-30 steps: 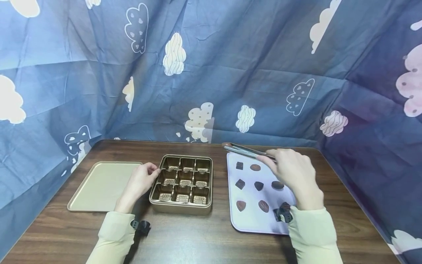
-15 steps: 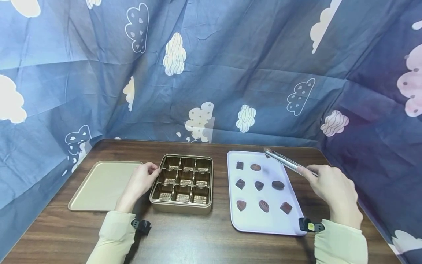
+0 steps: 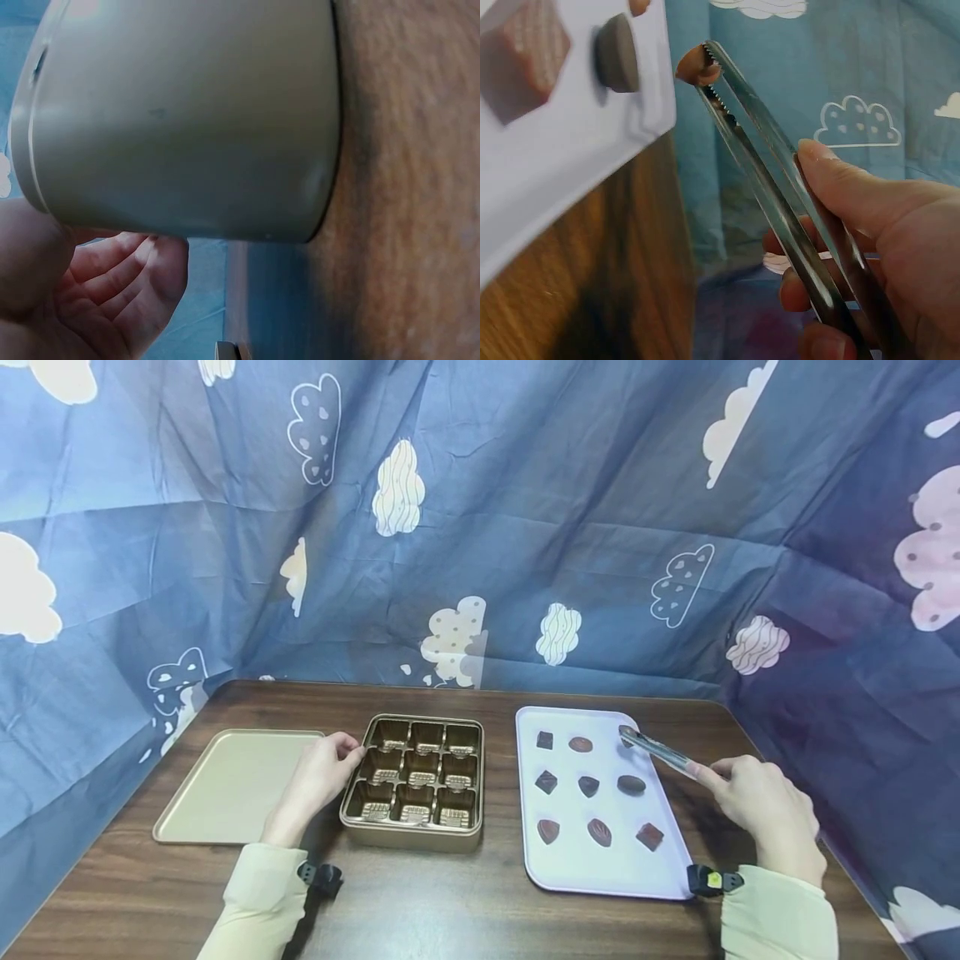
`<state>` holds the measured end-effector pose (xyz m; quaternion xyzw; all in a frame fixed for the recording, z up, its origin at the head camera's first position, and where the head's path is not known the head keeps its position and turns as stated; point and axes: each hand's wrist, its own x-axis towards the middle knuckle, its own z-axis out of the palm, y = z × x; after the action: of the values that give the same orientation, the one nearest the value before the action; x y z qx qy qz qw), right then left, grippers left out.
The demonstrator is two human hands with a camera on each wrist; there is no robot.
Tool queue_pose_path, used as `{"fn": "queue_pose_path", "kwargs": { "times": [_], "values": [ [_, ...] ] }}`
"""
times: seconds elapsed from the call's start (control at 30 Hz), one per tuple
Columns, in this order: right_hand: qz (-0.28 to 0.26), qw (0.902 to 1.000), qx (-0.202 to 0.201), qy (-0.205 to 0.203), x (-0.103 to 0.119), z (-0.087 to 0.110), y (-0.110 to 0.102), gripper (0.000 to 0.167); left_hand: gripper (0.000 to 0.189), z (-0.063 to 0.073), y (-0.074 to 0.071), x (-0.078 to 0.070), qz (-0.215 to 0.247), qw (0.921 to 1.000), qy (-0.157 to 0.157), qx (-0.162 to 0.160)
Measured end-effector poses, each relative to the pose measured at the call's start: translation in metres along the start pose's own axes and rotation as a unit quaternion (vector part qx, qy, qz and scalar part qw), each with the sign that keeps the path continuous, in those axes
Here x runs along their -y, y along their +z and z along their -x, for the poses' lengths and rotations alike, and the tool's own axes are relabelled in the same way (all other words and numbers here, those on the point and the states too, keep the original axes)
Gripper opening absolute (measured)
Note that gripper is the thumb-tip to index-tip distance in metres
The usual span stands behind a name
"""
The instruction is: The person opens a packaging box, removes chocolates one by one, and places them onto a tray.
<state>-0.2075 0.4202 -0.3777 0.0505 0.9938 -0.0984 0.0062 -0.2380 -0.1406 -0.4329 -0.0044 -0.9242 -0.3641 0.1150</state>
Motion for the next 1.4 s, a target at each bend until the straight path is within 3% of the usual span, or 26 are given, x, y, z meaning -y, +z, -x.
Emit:
{"fn": "queue_pose_path", "kwargs": {
  "times": [0.53,1.4],
  "values": [
    [-0.001,0.9999,-0.014,-0.003,0.004,-0.014,0.015,0.080,0.014,0.002,-0.001,-0.001,-0.002,0.9999,-0.011,0.003],
    [-0.019,0.9998,0.006,0.000,0.004,-0.021,0.015,0.088,0.013,0.003,0.002,0.003,0.002,0.9999,-0.017,0.000]
  ]
}}
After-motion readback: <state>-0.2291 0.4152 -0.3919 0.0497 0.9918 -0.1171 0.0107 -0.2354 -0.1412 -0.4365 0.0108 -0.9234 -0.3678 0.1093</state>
